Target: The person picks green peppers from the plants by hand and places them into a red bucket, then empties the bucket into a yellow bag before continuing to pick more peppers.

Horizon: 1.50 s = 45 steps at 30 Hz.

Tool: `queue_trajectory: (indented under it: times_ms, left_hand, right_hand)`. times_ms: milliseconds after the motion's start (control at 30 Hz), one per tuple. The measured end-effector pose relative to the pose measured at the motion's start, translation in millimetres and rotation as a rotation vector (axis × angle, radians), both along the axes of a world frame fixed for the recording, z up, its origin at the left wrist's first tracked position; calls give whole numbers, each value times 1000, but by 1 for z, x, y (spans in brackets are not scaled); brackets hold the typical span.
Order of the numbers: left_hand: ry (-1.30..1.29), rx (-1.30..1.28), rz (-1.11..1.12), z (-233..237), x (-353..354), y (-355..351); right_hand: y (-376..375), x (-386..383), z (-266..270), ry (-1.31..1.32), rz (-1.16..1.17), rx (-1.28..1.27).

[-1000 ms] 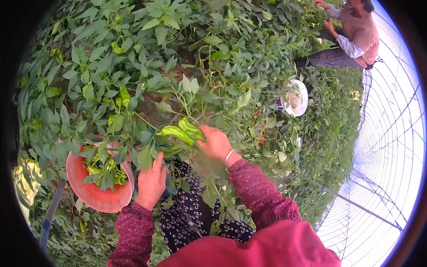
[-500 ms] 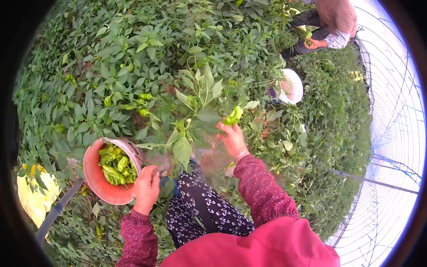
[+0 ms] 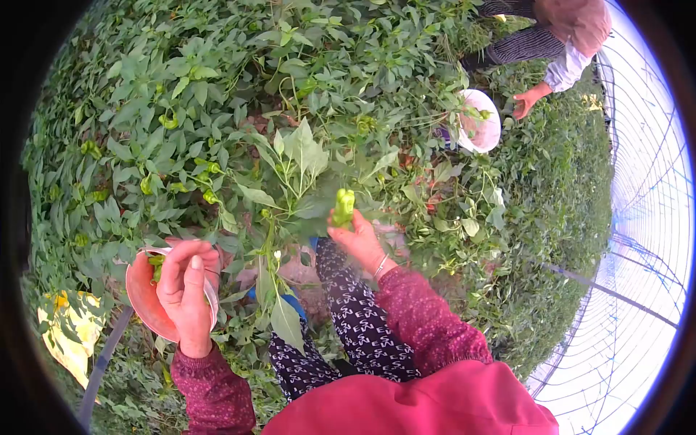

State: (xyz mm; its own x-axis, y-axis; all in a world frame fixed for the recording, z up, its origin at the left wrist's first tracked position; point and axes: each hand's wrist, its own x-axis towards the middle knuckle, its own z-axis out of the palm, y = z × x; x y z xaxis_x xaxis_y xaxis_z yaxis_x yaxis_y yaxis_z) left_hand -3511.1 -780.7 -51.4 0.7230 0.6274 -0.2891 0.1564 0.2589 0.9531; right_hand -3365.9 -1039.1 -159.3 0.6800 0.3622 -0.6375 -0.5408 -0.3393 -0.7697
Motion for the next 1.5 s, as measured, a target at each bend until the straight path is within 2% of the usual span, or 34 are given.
queue_trajectory:
  times_ms: [33, 100, 133, 167, 200, 267, 333, 367, 400, 467, 533, 567, 633, 667, 700, 767, 800, 833, 900, 967, 1000, 1100, 1133, 1233, 1267, 1367, 1400, 1500]
  left_hand:
    - [-100, 108, -133, 19, 31, -3]
    - [-235, 460, -658, 42, 92, -10]
    - [-225, 516, -784, 36, 119, -26]
    - [-215, 569, -908, 21, 137, -44]
    - [-100, 739, -1007, -3, 144, -58]
    - [151, 1084, -1187, -49, 152, -78]
    - [310, 812, -1277, -57, 159, -77]
    - [388, 676, -1313, -61, 163, -74]
    - [409, 646, -1334, -64, 167, -72]
    - [448, 583, -1363, -69, 173, -70]
    - [601, 496, -1381, -68, 178, -73]
    - [675, 460, -1384, -65, 176, -73]
    - [636, 382, -1310, -69, 171, -73]
    - [619, 351, -1290, -76, 164, -73]
    - [604, 320, -1269, -82, 156, -74]
    - [673, -93, -1087, -96, 134, -81]
    - [678, -273, -1001, -102, 123, -87]
    - [681, -453, -909, -109, 114, -91]
    - [647, -550, -822, -101, 118, -99]
    - [653, -666, -763, -99, 119, -107]
    - [593, -637, -740, -105, 120, -112]
    - [627, -674, -758, -99, 142, -105]
    - [646, -722, -739, -98, 147, -104]
    - [730, -976, -631, -97, 155, -97]
    - [716, -907, -689, -102, 150, -99]
    - [554, -271, -1019, -101, 142, -94]
    - [483, -236, -1009, -99, 138, -89]
    - [720, -772, -788, -64, 156, -62]
  right_hand:
    - [2, 2, -2, -86, 126, -54]
    - [5, 5, -7, -261, 366, -164]
    - [-1, 6, -33, -530, 598, -143]
    - [1, 2, -34, -390, 529, -13]
    - [8, 4, -31, -508, 746, -196]
    - [21, 22, -8, -486, 907, -297]
    - [24, 45, 23, -208, 775, -146]
    - [18, 51, 21, -150, 746, -89]
    - [11, 55, 16, -92, 716, -32]
    - [9, 68, 19, 9, 702, 64]
    - [5, 88, 25, 84, 716, 134]
    - [1, 94, 24, 200, 630, 174]
    - [-11, 104, 9, 435, 449, 256]
    - [-15, 106, -3, 440, 403, 254]
    - [-18, 107, -13, 494, 396, 124]
    - [-13, 118, -25, 598, 384, -142]
    - [-3, 116, -32, 609, 436, -189]
    - [6, 115, -40, 668, 387, -172]
    - [30, 112, -55, 789, 290, -134]
    - [50, 100, -76, 799, 70, 48]
    - [56, 96, -85, 794, -47, 140]
    - [67, 85, -102, 789, -71, 11]
    - [66, 88, -98, 749, 14, -30]
    - [65, 85, -89, 680, 71, -61]
    - [67, 82, -87, 660, 44, -46]
    - [74, 83, -69, 686, -78, -122]
    - [73, 79, -72, 611, -75, -143]
    - [74, 73, -77, 457, -47, -204]
